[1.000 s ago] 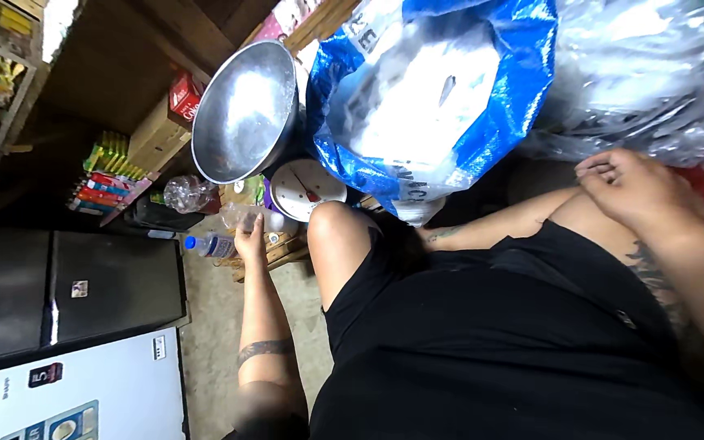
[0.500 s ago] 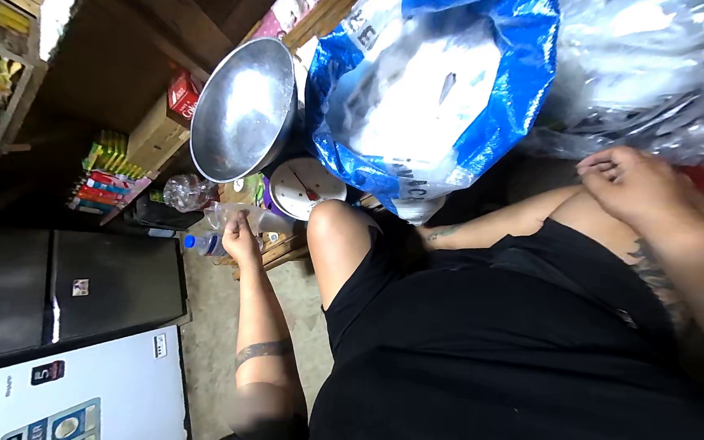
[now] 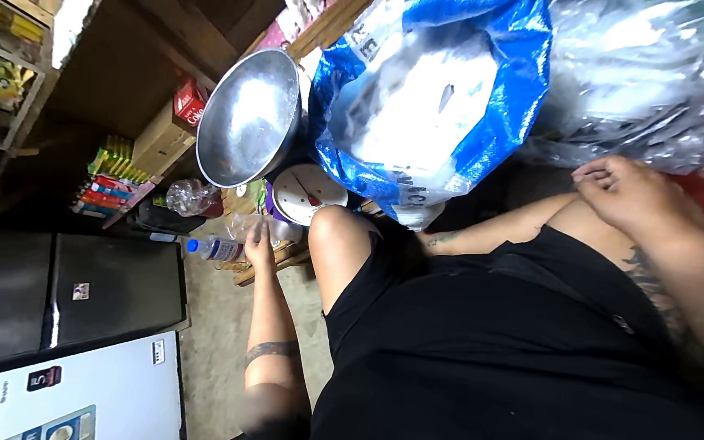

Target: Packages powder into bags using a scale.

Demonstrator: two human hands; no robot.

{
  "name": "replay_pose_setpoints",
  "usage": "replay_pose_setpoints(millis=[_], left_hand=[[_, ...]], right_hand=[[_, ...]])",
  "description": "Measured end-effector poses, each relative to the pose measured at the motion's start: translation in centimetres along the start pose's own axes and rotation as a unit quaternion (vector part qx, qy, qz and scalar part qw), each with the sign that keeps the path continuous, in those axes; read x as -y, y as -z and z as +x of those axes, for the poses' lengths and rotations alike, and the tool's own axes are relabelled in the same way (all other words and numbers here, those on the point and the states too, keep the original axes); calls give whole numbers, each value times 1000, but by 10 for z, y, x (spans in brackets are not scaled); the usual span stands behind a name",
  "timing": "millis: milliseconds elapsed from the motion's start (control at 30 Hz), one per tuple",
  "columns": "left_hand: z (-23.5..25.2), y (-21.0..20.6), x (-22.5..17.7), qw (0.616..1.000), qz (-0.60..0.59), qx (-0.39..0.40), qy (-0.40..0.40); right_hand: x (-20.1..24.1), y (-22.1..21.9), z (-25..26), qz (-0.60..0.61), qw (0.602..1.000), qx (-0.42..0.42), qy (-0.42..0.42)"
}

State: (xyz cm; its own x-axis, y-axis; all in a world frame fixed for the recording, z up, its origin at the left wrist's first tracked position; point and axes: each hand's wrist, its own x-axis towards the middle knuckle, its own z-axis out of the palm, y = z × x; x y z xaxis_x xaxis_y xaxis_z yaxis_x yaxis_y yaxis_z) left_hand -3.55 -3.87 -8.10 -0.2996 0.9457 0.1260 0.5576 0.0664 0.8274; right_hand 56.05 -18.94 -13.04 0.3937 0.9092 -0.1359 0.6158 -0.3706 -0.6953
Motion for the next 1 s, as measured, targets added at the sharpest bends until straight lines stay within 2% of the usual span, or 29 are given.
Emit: replay_pose_setpoints(millis=[133,367,467,600,667,733,867,1000], left_hand=[[-2,8,-12,997,64,-46,-21],[-23,47,-84,987,-1,-42,-158],[-31,62,-127,971,-30,-15,-235],[-43,73,-181,938,-41,58,-340],[-50,75,-207,918,-20,98,-384],[-62,72,-231,900,4,128,-417],[-88,56,-272,854,2,177,-490],[-109,40,-298,819,-56,244,-516]], right_hand=[[10,3,-4,3,1000,-8,-10],[-1,-1,3,-6,1000,-11,2],[-1,-3,2,4,1000,-28,12],[0,-5,-10,80,993,-61,68],[24,5,-25,132,980,-47,143],[68,19,-44,185,957,18,223],[160,47,-74,178,889,128,401],[225,52,-85,173,845,161,480]])
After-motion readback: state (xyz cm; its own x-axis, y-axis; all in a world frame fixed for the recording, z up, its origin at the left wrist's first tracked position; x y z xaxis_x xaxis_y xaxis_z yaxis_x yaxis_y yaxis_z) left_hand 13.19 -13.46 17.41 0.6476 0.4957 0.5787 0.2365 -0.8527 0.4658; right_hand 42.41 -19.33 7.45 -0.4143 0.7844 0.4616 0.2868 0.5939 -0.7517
